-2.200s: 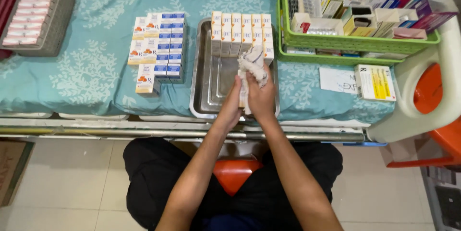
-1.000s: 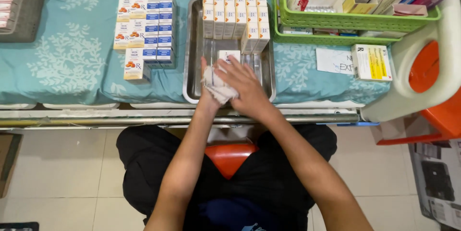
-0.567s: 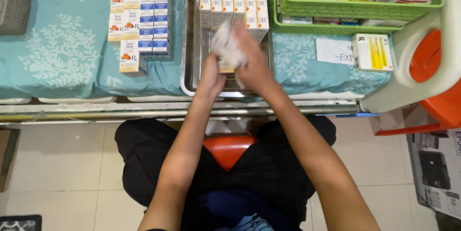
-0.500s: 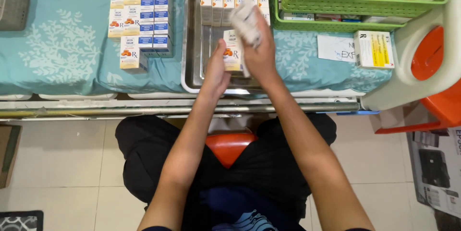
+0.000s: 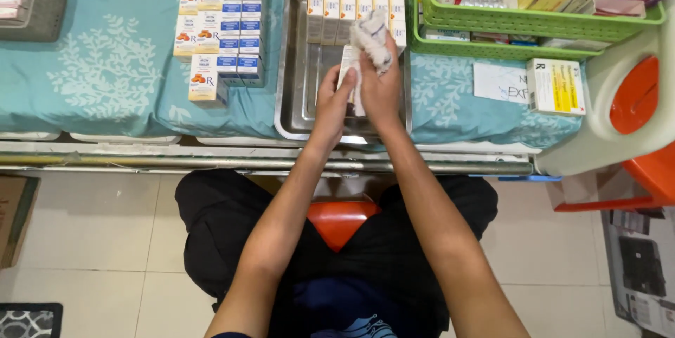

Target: The person wipes small white boxes with a cloth, picking them up from a stack on a metal tray and placing them back down. The person repeats this process for several boxes, handling them one at a time.

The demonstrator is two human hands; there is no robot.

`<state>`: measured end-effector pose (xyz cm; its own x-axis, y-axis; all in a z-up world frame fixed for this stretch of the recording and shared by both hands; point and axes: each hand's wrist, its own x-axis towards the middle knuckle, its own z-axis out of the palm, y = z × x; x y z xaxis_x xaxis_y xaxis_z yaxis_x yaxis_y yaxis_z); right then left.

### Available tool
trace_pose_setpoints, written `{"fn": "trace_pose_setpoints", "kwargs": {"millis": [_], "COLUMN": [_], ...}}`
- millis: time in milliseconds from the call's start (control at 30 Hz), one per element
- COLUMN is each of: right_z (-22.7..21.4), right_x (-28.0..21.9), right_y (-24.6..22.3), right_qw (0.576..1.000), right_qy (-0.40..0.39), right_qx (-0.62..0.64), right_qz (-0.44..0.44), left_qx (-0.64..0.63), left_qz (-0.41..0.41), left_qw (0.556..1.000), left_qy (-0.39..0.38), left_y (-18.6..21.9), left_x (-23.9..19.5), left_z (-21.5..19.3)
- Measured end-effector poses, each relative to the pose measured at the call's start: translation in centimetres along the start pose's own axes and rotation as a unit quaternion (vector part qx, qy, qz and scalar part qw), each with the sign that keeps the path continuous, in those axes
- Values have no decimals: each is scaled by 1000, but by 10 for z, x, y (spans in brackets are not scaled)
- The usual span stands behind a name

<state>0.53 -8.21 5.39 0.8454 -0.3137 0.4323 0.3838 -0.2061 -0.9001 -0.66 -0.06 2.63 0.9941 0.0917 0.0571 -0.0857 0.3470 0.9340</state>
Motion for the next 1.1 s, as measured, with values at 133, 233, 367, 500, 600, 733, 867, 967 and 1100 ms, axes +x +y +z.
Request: {"fn": "trace_pose_setpoints", "kwargs": {"millis": [133,233,367,500,600,733,867,967,1100], "right_z": [-8,-10,-15,-23,-16,-17,-26,-18,-14], "right_x": [-13,-30,-12,9,14,-6,-28,-25,-3], "right_y": [10,7,23,-3,25,-14,-1,5,-15], "right_qw": [999,984,964,996,987,937,942,955,953], "right_qy": [20,-15,-23,7,72,78,62,43,74], "right_qx": [-16,-99,-130,1,142,269,235,228,197], "right_qz": [-30,-151,-230,-90,17,208,231,186,220], "left_qx": [-144,-158,-97,-81,-121,-100,35,50,8], "left_qz": [-60,-73,-78,-33,-45,-51,41,30,-28], "left_qw": [988,985,992,994,990,994,998,998,999], "left_qy": [-10,13,-3,-62,-53,2,16,-13,-33], "left_y": [-5,19,-25,2,-3,23,20,12,9], "left_x": [14,0,11,-4,0,-3,7,0,-15], "left_z": [0,13,-5,5,5,15,2,2,6]}}
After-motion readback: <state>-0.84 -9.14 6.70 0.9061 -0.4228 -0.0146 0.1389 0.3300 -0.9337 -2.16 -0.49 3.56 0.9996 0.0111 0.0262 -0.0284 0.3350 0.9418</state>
